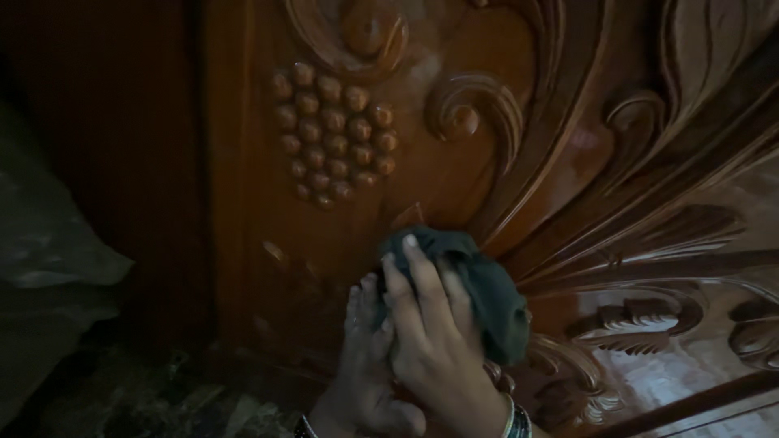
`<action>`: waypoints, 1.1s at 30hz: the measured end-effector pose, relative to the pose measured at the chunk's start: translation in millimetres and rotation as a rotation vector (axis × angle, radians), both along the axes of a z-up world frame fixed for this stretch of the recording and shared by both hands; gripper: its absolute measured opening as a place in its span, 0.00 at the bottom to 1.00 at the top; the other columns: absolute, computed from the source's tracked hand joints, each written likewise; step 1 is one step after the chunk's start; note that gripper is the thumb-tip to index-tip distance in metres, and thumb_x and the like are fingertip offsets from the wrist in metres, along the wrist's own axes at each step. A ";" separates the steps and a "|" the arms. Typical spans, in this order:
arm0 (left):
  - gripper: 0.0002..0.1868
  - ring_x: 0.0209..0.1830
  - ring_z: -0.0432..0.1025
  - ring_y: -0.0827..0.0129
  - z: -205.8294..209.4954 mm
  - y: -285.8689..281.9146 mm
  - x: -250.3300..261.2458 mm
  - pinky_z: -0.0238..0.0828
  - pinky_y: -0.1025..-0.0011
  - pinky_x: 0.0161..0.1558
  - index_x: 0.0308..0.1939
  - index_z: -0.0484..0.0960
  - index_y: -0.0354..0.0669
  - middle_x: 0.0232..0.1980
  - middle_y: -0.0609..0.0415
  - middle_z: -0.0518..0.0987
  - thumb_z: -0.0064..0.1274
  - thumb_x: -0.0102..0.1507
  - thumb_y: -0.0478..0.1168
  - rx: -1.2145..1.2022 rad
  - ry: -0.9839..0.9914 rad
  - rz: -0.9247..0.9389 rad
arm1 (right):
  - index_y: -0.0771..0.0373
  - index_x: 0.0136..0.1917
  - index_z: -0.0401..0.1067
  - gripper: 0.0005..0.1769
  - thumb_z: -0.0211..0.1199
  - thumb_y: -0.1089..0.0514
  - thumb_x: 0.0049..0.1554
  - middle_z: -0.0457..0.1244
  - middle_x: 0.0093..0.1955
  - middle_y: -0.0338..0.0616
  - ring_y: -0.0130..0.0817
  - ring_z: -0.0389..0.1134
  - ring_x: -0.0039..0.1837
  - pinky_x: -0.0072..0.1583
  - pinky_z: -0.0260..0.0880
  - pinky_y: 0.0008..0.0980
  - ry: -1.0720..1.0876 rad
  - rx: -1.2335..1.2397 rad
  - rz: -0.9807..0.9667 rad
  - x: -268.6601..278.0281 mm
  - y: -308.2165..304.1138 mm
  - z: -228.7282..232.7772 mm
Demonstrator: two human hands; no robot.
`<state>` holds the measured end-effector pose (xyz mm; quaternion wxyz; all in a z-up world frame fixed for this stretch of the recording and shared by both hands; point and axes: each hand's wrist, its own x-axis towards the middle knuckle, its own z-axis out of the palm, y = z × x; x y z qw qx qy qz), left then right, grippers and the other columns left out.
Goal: The person cleans a carved wooden wardrobe with a dark cloth, wiping across the intricate floral and geometric designs.
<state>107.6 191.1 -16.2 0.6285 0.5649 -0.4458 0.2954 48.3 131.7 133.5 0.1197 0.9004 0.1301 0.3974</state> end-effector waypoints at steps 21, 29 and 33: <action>0.53 0.93 0.33 0.43 -11.9 1.1 5.1 0.19 0.41 0.89 0.86 0.39 0.61 0.91 0.41 0.40 0.28 0.65 0.81 0.012 -0.025 -0.015 | 0.67 0.68 0.71 0.22 0.57 0.59 0.61 0.57 0.76 0.59 0.50 0.63 0.67 0.66 0.59 0.41 -0.125 0.022 -0.055 7.6 -16.5 -27.2; 0.51 0.93 0.37 0.44 -7.1 3.0 2.2 0.27 0.39 0.88 0.86 0.41 0.62 0.90 0.41 0.37 0.29 0.67 0.80 -0.032 -0.007 -0.007 | 0.63 0.71 0.67 0.29 0.48 0.47 0.62 0.57 0.74 0.61 0.55 0.64 0.68 0.62 0.64 0.52 0.150 -0.151 0.057 -10.1 -74.9 -112.7; 0.48 0.94 0.39 0.44 -3.9 2.0 -2.1 0.28 0.41 0.86 0.87 0.43 0.64 0.91 0.42 0.39 0.27 0.69 0.78 -0.066 0.004 -0.011 | 0.63 0.63 0.73 0.20 0.54 0.54 0.60 0.63 0.71 0.52 0.47 0.65 0.72 0.59 0.63 0.47 -0.036 -0.204 -0.046 -15.7 -87.1 -55.9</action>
